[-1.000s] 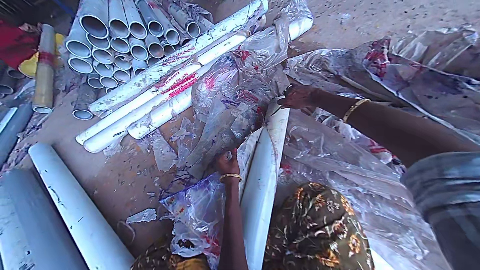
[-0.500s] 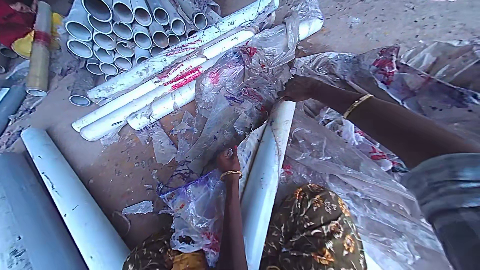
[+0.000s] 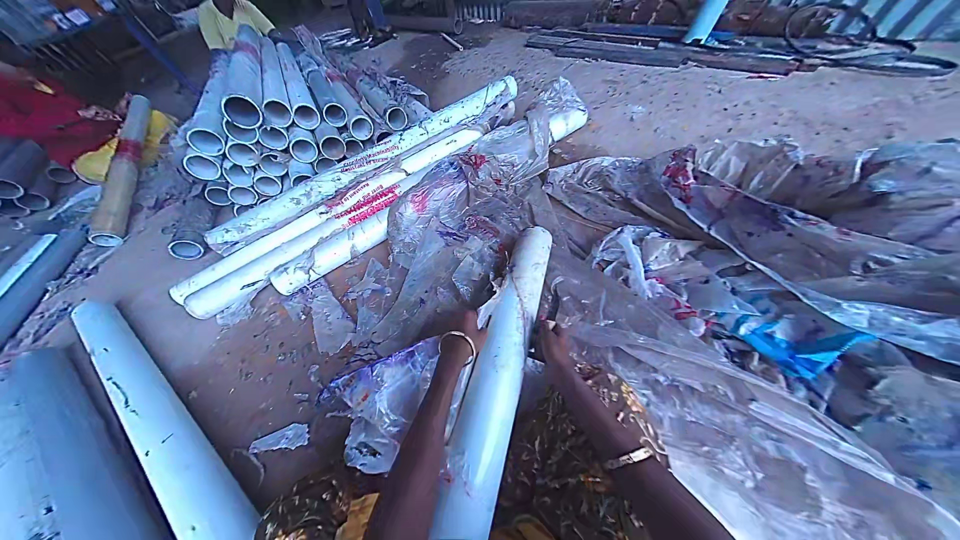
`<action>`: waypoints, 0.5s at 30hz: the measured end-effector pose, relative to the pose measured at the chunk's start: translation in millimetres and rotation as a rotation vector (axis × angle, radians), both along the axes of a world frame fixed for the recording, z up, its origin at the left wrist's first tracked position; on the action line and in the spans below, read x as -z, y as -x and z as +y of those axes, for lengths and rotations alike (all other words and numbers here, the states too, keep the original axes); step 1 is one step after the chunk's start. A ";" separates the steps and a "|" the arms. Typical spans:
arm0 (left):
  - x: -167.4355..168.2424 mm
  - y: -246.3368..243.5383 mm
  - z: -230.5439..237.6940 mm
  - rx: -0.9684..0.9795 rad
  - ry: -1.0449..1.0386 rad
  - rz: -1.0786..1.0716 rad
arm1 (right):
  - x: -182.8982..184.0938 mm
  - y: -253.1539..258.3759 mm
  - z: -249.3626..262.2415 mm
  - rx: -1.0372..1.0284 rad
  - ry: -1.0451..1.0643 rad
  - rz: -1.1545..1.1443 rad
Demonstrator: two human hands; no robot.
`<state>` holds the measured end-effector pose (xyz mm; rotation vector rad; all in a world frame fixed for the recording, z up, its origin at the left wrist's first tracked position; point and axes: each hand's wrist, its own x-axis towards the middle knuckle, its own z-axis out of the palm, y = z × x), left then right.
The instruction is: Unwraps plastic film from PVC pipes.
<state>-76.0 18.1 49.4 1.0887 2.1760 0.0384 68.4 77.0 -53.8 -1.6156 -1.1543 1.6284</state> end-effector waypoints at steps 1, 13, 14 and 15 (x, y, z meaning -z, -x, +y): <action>-9.5 -8.3 -0.7 0.062 0.009 0.022 | -1.1 2.8 -11.4 0.007 -0.010 -0.006; -132.1 -25.0 -123.9 -0.075 -0.613 -0.117 | -109.3 -45.6 -8.4 0.308 -0.566 0.384; -131.7 -27.6 -133.9 -0.071 -0.615 -0.108 | -127.8 -51.2 22.5 0.290 -0.620 0.397; -128.0 -32.2 -141.9 -0.069 -0.580 -0.099 | -149.4 -55.6 51.9 0.215 -0.673 0.409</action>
